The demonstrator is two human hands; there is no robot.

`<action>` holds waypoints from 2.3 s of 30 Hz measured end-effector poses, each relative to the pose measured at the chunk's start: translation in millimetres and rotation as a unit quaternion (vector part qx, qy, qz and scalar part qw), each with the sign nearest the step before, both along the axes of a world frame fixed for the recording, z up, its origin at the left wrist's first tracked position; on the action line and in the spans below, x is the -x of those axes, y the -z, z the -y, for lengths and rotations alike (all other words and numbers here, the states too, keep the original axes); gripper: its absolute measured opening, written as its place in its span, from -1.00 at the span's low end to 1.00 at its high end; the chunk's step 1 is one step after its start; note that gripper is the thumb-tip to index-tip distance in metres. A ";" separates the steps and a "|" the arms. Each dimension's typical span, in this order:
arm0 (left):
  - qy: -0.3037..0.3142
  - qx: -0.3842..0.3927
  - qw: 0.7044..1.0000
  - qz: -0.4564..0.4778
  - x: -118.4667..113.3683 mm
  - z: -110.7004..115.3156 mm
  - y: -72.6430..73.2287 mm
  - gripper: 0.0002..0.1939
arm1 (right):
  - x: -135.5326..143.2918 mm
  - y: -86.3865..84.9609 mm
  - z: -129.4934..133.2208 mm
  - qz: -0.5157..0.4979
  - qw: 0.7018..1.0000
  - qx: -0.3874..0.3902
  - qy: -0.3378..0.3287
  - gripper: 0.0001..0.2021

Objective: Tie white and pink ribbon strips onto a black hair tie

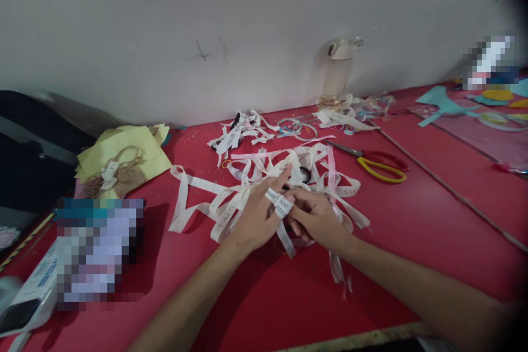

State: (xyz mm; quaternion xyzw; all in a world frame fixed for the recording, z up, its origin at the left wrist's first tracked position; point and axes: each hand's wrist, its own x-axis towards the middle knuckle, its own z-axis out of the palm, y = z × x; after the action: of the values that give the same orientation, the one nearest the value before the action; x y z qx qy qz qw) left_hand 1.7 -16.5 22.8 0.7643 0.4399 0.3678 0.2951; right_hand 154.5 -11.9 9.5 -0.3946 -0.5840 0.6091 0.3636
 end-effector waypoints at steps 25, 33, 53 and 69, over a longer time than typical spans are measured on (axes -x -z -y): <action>-0.045 -0.010 0.999 0.024 -5.9 6.4 8.1 -0.44 | -3.5 -0.8 -1.2 -0.024 1.000 -0.009 -0.014 -0.65; -0.041 -0.012 0.999 0.023 -7.9 7.3 11.5 -0.47 | -3.8 -1.7 0.5 0.007 0.998 -0.043 0.047 -0.71; -0.116 -0.073 0.980 0.143 -2.7 5.3 3.3 -0.78 | -11.2 6.4 -19.8 -0.130 0.989 0.034 0.069 -0.77; 0.000 0.049 0.956 0.289 3.9 -5.6 5.4 -0.87 | -14.4 6.1 -21.5 -0.168 0.981 0.096 -0.003 -0.76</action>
State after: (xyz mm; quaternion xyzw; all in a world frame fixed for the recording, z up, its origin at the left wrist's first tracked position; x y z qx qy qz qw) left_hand -2.2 -10.9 17.4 0.6097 0.3532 0.5509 0.4473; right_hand 168.9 9.6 3.4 -0.3180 -0.4549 0.7212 0.4146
